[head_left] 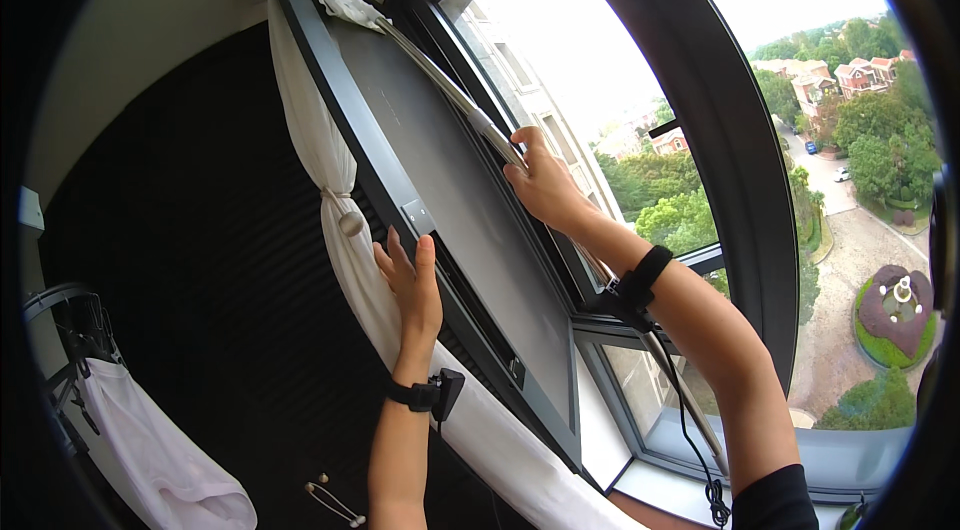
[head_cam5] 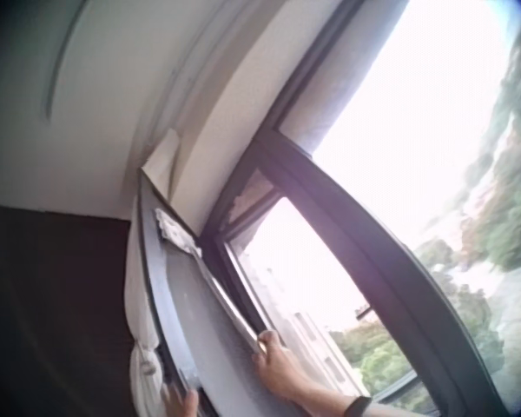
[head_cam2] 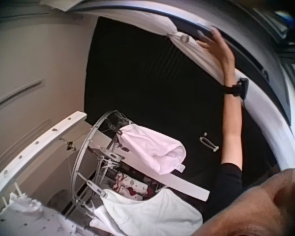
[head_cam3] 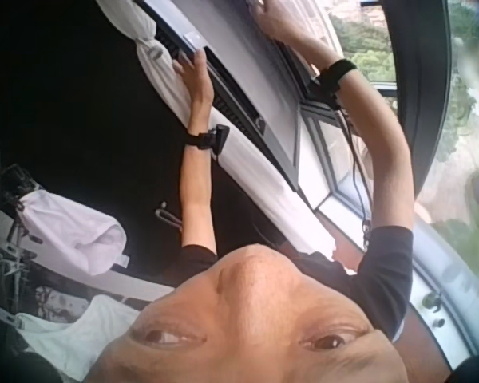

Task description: The person cleans a large curved window using a long-handled mop with a microfiber pad. They wipe the glass in vertical strokes, open the window to clean the frame, rinse the pad in a blue basin, reattach it, and continue wiping the window.

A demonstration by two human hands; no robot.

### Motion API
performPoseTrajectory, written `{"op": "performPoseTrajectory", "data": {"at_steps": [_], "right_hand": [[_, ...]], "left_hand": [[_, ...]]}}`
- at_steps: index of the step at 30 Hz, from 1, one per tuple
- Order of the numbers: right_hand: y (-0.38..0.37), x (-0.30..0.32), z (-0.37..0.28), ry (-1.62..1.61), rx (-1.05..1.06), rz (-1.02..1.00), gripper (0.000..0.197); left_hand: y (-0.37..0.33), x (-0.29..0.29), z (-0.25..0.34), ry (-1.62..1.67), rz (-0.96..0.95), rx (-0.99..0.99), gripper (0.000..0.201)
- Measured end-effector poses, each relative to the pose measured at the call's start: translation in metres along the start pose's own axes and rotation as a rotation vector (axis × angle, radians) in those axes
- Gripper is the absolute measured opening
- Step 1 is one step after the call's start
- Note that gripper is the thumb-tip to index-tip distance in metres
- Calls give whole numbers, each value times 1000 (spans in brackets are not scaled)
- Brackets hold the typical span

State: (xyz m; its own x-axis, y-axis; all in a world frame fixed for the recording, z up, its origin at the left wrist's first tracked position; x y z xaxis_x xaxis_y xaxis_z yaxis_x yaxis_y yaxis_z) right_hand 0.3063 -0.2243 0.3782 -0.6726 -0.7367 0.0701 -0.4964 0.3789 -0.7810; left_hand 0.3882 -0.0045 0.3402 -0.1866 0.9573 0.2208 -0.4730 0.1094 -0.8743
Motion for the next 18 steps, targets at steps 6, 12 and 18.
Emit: {"op": "performPoseTrajectory", "data": {"at_steps": [6,12,18], "right_hand": [[-35,-1,-25,-9,146,75,40],[-62,-6,-39,-31,170,128,44],[-80,-11,-48,-43,193,75,43]], "left_hand": [[0,0,-2,1,13,-10,102],[0,2,-2,-48,10,-7,99],[2,2,2,-52,13,2,100]]}}
Point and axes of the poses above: each hand's wrist, its own y-axis away from the middle knuckle, its own x-axis out of the back of the hand, z = x × y, the point moved 1 cm from there along -y, towards the middle knuckle, and after that the axes turned 1 degree about y, right-handed, at the moved point
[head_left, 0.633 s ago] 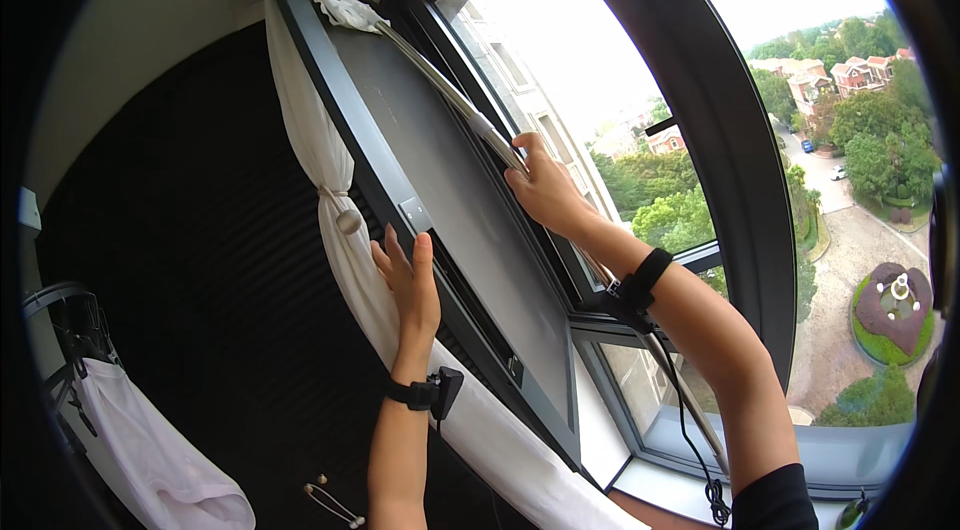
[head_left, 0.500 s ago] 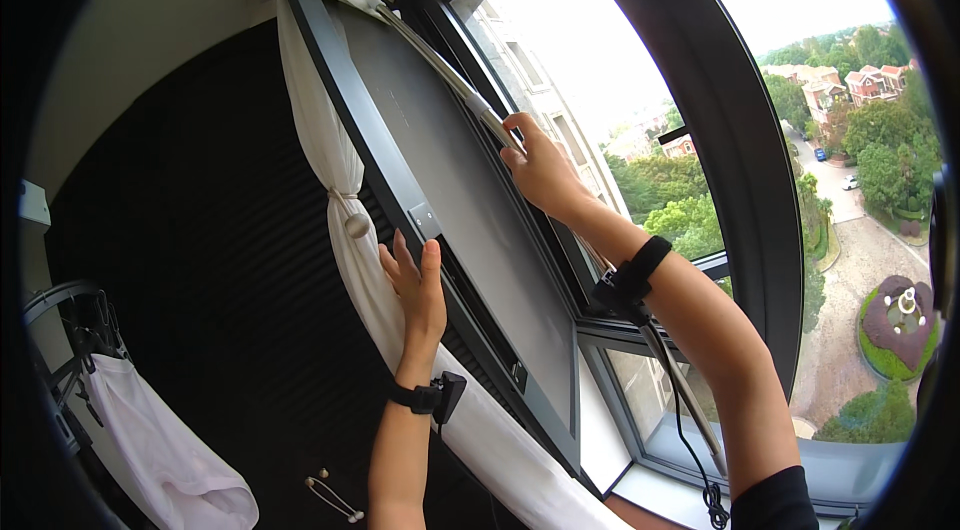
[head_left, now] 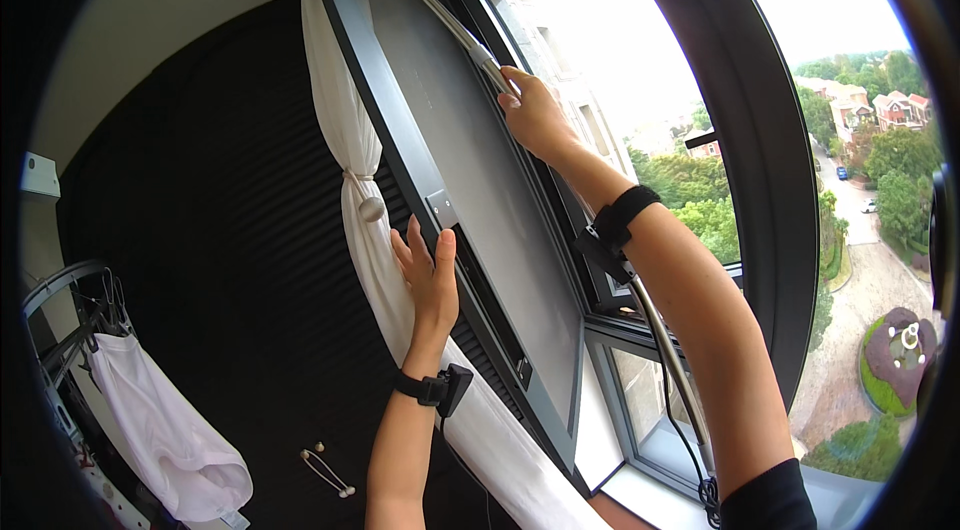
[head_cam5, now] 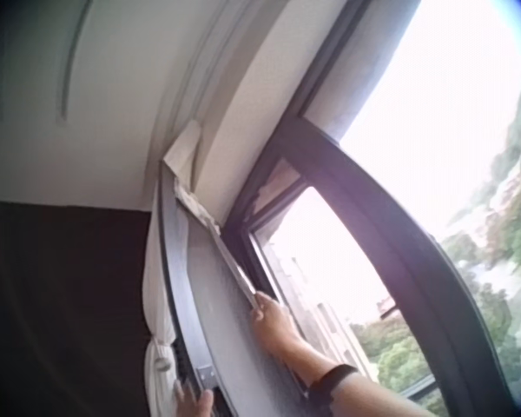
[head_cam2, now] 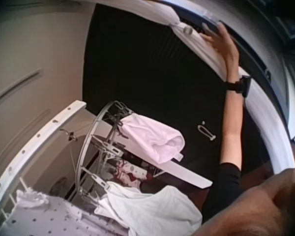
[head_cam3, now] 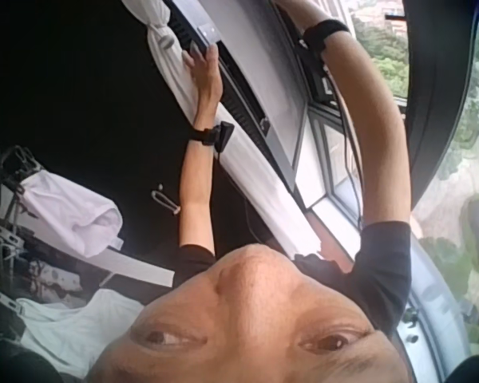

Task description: The person cleans a large curved window using a long-handled mop with a microfiber pad. They wipe the glass in vertical strokes, open the window to clean the frame, rinse the pad in a blue basin, reattach it, and continue wiping the window.

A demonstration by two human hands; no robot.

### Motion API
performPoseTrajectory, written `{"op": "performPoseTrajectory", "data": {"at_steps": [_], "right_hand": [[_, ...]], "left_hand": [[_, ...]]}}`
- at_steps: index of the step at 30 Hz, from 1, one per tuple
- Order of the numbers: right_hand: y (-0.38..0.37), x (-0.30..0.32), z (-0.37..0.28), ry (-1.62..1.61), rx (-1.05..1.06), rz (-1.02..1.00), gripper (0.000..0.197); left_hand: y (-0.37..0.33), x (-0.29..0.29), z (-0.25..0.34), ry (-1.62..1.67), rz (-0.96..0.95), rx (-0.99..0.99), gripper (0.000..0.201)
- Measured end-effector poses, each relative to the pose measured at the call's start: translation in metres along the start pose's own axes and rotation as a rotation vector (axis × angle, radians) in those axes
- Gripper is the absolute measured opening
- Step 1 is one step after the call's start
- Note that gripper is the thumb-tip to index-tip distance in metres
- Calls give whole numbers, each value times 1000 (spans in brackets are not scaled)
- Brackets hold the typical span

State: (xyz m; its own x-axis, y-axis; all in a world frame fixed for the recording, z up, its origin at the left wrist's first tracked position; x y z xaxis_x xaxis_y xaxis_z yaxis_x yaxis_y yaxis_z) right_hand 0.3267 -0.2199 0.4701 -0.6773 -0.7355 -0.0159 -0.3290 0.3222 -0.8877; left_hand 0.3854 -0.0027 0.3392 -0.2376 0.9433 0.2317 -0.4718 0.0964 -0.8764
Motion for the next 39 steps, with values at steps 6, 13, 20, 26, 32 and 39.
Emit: {"op": "performPoseTrajectory", "data": {"at_steps": [6,13,20,26,32,39], "right_hand": [[3,2,8,49,43,15,45],[21,-2,34,99,138,26,46],[45,-5,57,145,143,-2,48],[24,-17,59,154,203,85,45],[1,-19,69,85,34,33,45],[-21,-36,97,-10,53,101,42]], "left_hand": [[0,-2,-1,8,28,-14,101],[-2,-3,-3,55,46,-16,101],[-1,-2,0,14,44,-16,102],[1,-2,2,24,27,2,102],[1,-2,3,42,21,2,100],[1,-1,4,34,22,-9,100]]}}
Point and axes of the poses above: each hand's wrist, its own y-axis away from the middle knuckle, its own x-axis out of the back of the hand, z = x × y, the point moved 1 cm from there along -y, towards the middle knuckle, and after that the axes turned 1 degree about y, right-handed, at the moved point
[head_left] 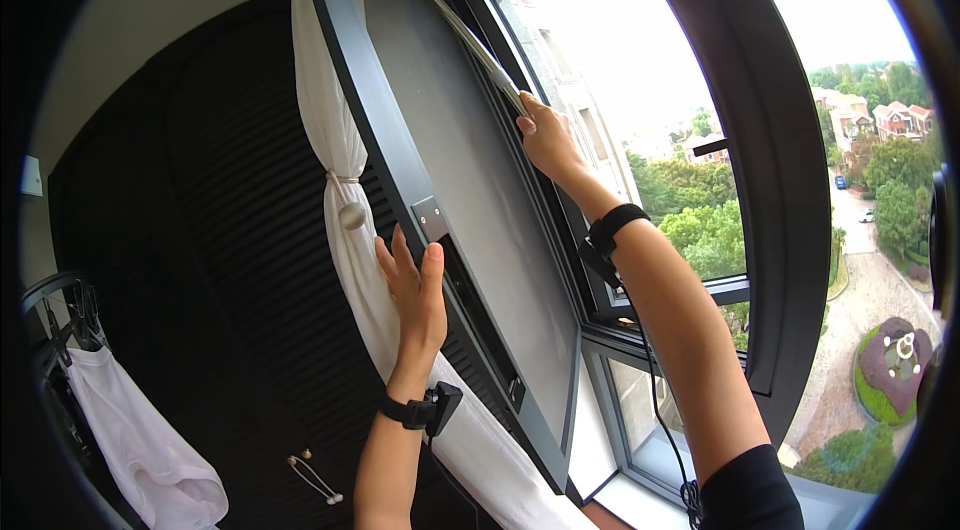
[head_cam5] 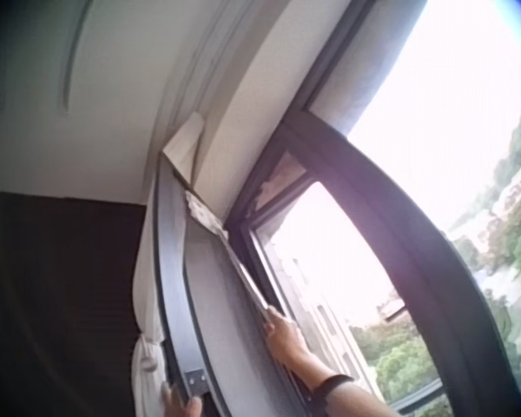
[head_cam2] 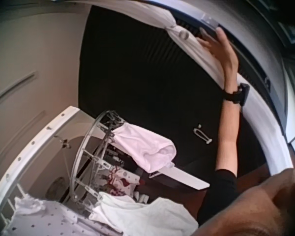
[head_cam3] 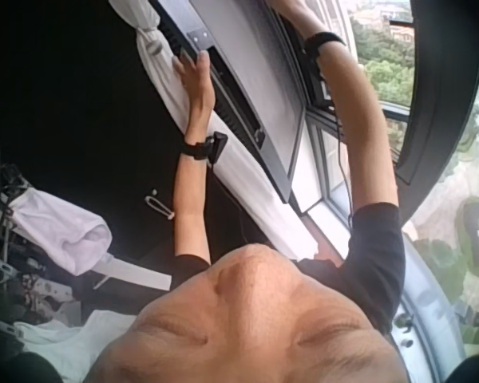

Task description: The person cleans a large curved window using a long-handled mop with a microfiber pad. They wipe the glass in vertical strokes, open the window to clean the frame, rinse the pad in a blue basin, reattach it, and continue wiping the window.

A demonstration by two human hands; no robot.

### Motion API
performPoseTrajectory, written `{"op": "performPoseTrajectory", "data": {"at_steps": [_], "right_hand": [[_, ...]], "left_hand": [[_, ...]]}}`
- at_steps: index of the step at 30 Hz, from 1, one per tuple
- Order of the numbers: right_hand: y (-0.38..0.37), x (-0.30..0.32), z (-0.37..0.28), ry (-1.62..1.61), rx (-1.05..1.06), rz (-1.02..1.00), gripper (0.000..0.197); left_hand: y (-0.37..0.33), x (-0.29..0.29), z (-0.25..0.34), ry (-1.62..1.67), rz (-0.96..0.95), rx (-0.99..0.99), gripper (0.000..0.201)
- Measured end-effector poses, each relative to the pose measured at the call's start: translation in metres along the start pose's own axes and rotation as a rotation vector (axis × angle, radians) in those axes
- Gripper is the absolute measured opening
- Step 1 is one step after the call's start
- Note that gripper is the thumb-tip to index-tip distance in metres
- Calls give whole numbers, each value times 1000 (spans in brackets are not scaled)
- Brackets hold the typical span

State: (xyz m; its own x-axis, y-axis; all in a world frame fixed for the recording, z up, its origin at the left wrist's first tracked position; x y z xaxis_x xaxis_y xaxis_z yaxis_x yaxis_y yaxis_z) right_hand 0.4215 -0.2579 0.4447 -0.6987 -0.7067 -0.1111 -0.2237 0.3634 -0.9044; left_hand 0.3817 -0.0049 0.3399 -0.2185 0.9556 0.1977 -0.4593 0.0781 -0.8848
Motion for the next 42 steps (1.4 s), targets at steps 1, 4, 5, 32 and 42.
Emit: {"op": "performPoseTrajectory", "data": {"at_steps": [1,4,5,32,42], "right_hand": [[-3,-4,6,-26,8,8,42],[-7,-13,26,53,-2,25,42],[-9,-15,33,46,1,26,42],[162,26,140,141,-62,-140,45],[215,45,174,117,-145,-151,48]], "left_hand": [[0,0,0,6,1,1,100],[1,0,1,8,2,-4,101],[1,0,1,10,3,-7,101],[0,0,-10,117,-8,-3,105],[-1,3,-9,113,0,-6,105]]}}
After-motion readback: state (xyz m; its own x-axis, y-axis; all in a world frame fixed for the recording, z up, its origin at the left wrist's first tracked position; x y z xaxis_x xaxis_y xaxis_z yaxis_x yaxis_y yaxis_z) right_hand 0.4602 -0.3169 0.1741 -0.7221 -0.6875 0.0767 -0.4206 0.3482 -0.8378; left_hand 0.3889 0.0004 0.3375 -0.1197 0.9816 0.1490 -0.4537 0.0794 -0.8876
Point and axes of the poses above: each hand's wrist, its own y-axis away from the middle knuckle, its own x-axis out of the back of the hand, z = x × y, the point moved 1 cm from there along -y, towards the middle knuckle, and after that the axes turned 1 degree about y, right-handed, at the moved point
